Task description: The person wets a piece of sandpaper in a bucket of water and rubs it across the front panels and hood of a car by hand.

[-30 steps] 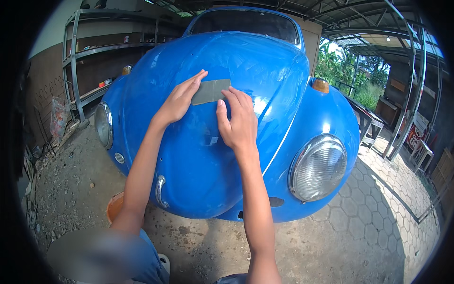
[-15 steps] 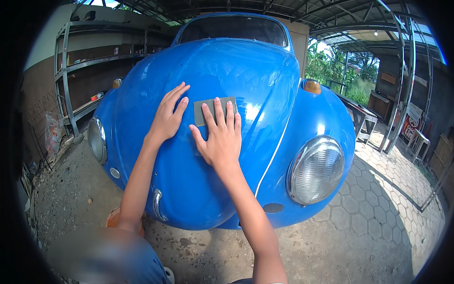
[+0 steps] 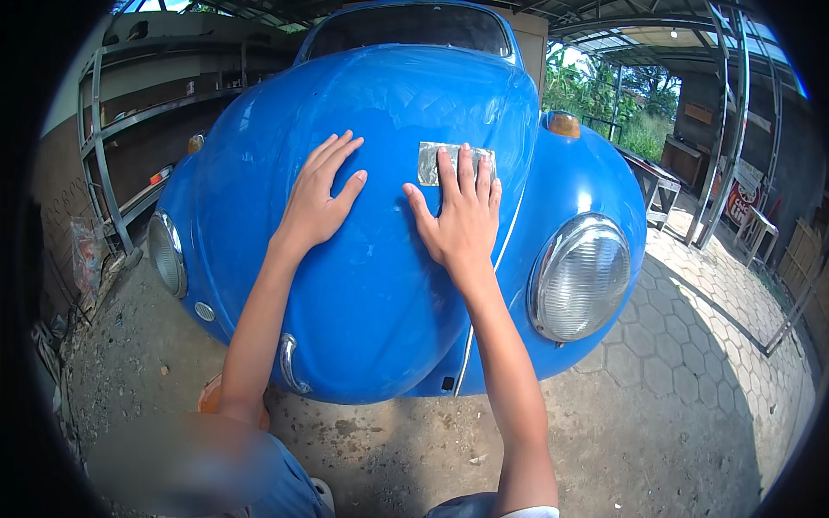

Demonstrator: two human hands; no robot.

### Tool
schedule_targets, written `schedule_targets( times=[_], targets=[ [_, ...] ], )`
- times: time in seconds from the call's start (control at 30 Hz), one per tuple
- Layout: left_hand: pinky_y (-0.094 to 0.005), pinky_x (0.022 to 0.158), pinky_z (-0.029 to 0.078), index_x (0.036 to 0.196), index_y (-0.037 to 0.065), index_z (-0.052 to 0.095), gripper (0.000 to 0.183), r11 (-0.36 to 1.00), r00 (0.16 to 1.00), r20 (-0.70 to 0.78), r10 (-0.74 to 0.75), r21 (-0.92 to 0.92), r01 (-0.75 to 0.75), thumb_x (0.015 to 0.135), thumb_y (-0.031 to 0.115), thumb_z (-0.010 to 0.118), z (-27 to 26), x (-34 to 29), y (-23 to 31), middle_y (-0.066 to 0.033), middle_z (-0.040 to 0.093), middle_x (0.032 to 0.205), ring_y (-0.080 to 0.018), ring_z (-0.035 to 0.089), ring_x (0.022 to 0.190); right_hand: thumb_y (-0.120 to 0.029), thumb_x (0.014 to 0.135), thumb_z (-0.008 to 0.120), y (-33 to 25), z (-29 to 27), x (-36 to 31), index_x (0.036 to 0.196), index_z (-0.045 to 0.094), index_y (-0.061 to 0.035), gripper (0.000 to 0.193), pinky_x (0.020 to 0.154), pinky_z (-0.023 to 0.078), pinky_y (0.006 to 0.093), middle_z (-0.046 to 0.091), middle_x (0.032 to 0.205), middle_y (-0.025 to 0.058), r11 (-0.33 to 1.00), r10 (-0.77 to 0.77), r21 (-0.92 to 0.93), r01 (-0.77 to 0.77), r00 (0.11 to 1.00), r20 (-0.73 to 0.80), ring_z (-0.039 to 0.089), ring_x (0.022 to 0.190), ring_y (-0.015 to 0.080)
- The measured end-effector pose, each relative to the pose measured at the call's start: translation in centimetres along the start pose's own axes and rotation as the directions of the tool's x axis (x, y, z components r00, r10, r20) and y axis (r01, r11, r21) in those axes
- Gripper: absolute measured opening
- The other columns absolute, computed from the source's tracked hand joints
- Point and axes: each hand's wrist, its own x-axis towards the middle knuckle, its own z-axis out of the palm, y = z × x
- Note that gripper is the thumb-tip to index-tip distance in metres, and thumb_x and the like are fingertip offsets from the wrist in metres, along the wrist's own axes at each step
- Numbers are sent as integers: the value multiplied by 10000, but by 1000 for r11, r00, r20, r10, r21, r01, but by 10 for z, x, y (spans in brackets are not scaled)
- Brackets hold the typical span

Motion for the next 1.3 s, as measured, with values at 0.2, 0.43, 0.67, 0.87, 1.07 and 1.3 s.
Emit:
schedule_targets(
  times=[0.2,0.43,0.67,0.87,1.07,1.3],
  targets=[
    [-485,1283,307,1507,78,597,527,997,1000,-17,6,-78,-7,1040,317,645,-4,8,19,-175,510,1621,-365,391,1556,-722,1043,401,13,-2,24,1625,455,-79,869,1297,172,576,313,1726,223,978,200,62,-201,980,17,222,1608,462],
    [-499,1287,291,1505,84,599,523,989,984,105,142,-54,-137,1033,303,646,22,-8,45,-179,500,1626,-376,382,1560,-696,1036,472,21,-11,-26,1671,315,-17,943,1302,154,574,222,1748,259,985,139,98,-145,988,68,142,1627,474],
    [-523,1300,248,1518,90,584,519,991,986,104,132,-27,-130,1047,304,610,31,-2,52,-175,497,1630,-379,376,1563,-643,1051,501,25,-2,-38,1697,221,-21,939,1317,89,533,106,1771,268,921,225,303,-247,969,104,51,1637,480],
    [-533,1314,205,1505,93,596,502,991,989,93,117,57,-122,1049,301,609,46,1,57,-167,484,1641,-376,359,1571,-639,1056,499,75,-10,-34,1699,190,-11,950,1321,114,518,77,1766,290,877,198,425,-222,975,100,24,1638,477],
    [-551,1322,156,1517,121,594,520,994,996,55,74,74,-78,1047,340,623,17,10,39,-161,470,1653,-358,337,1588,-687,1011,548,36,-2,-44,1699,147,8,1056,1307,80,585,34,1763,305,887,220,385,-255,966,133,-11,1629,508],
    [-512,1310,214,1519,124,595,527,996,999,29,23,81,-25,1047,352,643,7,21,33,-167,478,1647,-368,331,1589,-729,998,515,77,-18,-4,1701,219,-42,1027,1294,119,625,129,1762,283,906,249,316,-283,958,144,76,1627,502]
  ],
)
